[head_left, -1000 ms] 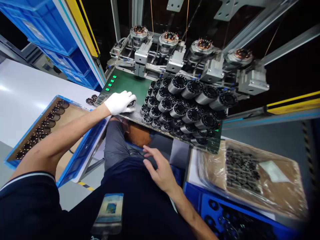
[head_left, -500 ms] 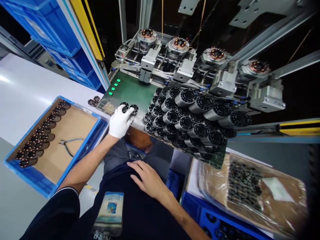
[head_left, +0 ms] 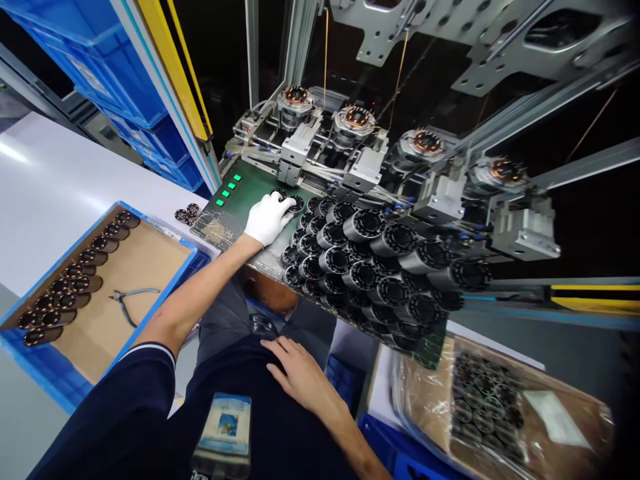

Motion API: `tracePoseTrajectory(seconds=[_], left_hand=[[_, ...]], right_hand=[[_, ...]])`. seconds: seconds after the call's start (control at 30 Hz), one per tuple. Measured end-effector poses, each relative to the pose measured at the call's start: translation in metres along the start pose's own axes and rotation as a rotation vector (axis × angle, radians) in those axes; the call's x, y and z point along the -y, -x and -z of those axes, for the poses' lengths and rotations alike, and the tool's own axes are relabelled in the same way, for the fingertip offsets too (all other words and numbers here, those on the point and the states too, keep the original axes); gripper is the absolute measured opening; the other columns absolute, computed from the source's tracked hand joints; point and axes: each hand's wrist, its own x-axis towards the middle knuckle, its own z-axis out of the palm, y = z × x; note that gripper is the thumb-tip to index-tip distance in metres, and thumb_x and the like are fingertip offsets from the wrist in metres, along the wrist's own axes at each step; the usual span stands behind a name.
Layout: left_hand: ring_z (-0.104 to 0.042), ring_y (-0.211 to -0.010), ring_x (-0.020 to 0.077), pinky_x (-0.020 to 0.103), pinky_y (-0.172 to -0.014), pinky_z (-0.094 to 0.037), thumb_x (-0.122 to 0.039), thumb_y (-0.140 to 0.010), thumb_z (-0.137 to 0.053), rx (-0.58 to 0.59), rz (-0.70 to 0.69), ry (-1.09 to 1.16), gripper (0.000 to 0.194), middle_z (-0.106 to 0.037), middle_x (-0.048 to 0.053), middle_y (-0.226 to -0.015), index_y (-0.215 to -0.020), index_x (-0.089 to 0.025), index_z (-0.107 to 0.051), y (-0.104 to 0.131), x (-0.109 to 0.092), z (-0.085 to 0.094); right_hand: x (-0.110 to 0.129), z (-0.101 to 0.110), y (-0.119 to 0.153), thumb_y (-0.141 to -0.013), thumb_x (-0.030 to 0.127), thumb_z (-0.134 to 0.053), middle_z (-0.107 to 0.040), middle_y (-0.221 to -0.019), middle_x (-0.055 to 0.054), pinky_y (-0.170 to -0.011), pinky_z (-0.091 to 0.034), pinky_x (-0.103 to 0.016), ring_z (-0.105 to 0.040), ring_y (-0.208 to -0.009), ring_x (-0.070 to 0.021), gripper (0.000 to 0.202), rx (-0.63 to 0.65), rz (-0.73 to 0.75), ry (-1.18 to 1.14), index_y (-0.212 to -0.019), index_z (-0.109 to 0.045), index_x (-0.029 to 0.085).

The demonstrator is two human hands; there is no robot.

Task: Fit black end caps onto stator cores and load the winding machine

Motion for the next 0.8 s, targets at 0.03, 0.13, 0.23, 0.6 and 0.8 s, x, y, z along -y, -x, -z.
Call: tracePoseTrajectory(seconds=[0.03, 0.13, 0.23, 0.6, 0.8], left_hand=[[-0.06, -0.124, 0.0322, 0.041, -0.095, -0.054, -0.042, -0.119, -0.055, 0.004, -0.013, 0.001, 0.039, -0.064, 0.013, -0.141, -0.153, -0.03, -0.07, -0.007, -0.001, 0.0], [-0.06, -0.124, 0.0318, 0.041, -0.098, -0.054, -0.04, -0.119, -0.056, 0.012, -0.037, 0.001, 0.039, -0.064, 0.014, -0.142, -0.153, -0.028, -0.069, -0.02, -0.001, 0.0], [-0.06, -0.125, 0.0314, 0.041, -0.1, -0.054, -0.04, -0.119, -0.055, 0.016, -0.047, 0.003, 0.039, -0.064, 0.013, -0.142, -0.154, -0.028, -0.069, -0.023, 0.001, 0.001], [-0.054, -0.154, 0.0314, 0.045, -0.129, -0.052, -0.039, -0.109, -0.074, -0.097, 0.076, 0.113, 0.057, -0.043, 0.013, -0.177, -0.164, -0.029, -0.061, 0.019, 0.003, 0.011], [-0.047, -0.164, 0.0315, 0.047, -0.135, -0.047, -0.042, -0.117, -0.057, -0.224, 0.651, 0.01, 0.057, -0.047, 0.021, -0.171, -0.168, -0.018, -0.046, 0.195, 0.09, 0.063]], right_hand=[[-0.005, -0.003, 0.003, -0.114, 0.025, -0.065, -0.07, -0.15, -0.011, -0.118, -0.06, -0.055, -0.071, -0.134, -0.0332, 0.053, 0.0, -0.021, -0.005, -0.166, -0.06, 0.031], [-0.023, -0.008, 0.013, -0.113, 0.022, -0.064, -0.07, -0.148, -0.012, -0.118, -0.06, -0.056, -0.072, -0.134, -0.0339, 0.053, -0.005, -0.086, -0.02, -0.166, -0.062, 0.029], [-0.04, -0.009, 0.019, -0.112, 0.021, -0.063, -0.071, -0.146, -0.013, -0.118, -0.059, -0.059, -0.071, -0.135, -0.036, 0.052, -0.003, -0.127, -0.035, -0.164, -0.063, 0.026], [-0.053, 0.006, 0.02, -0.114, 0.028, -0.055, -0.069, -0.15, -0.012, -0.125, -0.054, -0.057, -0.068, -0.14, -0.0341, 0.051, -0.055, -0.145, -0.019, -0.165, -0.062, 0.029], [-0.072, -0.017, 0.028, -0.116, 0.041, -0.044, -0.066, -0.159, -0.015, -0.129, -0.053, -0.054, -0.068, -0.147, -0.0329, 0.057, -0.059, -0.166, -0.034, -0.168, -0.06, 0.026]])
